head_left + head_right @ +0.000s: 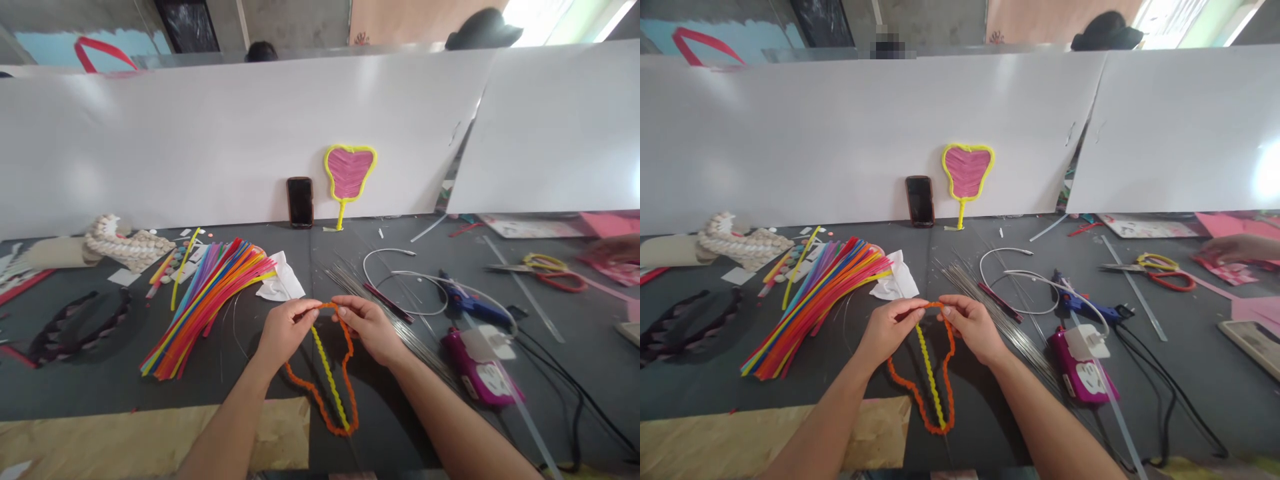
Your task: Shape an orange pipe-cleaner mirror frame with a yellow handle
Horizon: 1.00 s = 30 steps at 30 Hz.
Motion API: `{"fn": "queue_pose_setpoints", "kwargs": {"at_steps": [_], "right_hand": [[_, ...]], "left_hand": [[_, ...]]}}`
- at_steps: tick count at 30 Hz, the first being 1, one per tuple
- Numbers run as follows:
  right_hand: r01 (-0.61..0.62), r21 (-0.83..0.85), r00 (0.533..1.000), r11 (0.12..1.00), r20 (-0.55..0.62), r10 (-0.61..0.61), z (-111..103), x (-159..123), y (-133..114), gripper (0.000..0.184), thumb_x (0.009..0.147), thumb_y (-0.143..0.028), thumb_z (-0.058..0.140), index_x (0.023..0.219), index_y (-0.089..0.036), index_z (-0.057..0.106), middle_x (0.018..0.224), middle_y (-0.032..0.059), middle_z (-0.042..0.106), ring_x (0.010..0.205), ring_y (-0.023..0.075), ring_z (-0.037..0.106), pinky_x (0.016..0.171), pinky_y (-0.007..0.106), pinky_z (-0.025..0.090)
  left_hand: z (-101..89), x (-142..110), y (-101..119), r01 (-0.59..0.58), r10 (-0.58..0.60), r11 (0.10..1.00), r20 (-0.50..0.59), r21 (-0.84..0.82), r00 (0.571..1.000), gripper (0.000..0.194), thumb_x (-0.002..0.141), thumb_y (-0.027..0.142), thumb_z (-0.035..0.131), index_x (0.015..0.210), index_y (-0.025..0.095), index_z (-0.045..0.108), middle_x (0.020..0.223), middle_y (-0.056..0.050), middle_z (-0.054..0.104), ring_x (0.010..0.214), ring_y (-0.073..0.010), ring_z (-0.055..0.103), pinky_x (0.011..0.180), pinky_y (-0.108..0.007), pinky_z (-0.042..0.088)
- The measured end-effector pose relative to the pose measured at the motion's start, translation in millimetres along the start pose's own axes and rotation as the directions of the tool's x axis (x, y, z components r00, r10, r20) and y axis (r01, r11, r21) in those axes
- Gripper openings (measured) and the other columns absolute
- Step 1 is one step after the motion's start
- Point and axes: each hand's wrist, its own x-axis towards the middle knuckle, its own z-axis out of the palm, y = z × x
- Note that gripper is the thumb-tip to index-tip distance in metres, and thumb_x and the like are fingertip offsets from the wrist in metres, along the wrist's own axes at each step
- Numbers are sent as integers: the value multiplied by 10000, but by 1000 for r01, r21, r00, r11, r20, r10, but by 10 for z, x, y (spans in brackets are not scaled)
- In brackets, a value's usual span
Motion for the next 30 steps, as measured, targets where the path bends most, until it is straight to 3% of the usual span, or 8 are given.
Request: {"fn": "queue_pose_setpoints", "kwargs": {"at_steps": [16,30], "right_hand": [[46,-1,994,999,-98,-45,48,9,49,412,692,-431,689,1005,-171,629,684,7,638,471,66,407,455,218,288],[-26,39,999,999,-34,28,-5,12,13,421,731,-502,638,984,-167,659,731,40,670,490,66,403,448,202,304]], "left_hand": [[23,9,0,8,-8,1000,15,-16,1000,226,803,259,533,949,259,705,952,-14,722,859,-184,656,782,-283,497],[17,0,-8,16,-16,1000,-1,-17,1000,223,812,276,529,942,273,709,944,-8,723,859,-181,656,764,-266,490]]}}
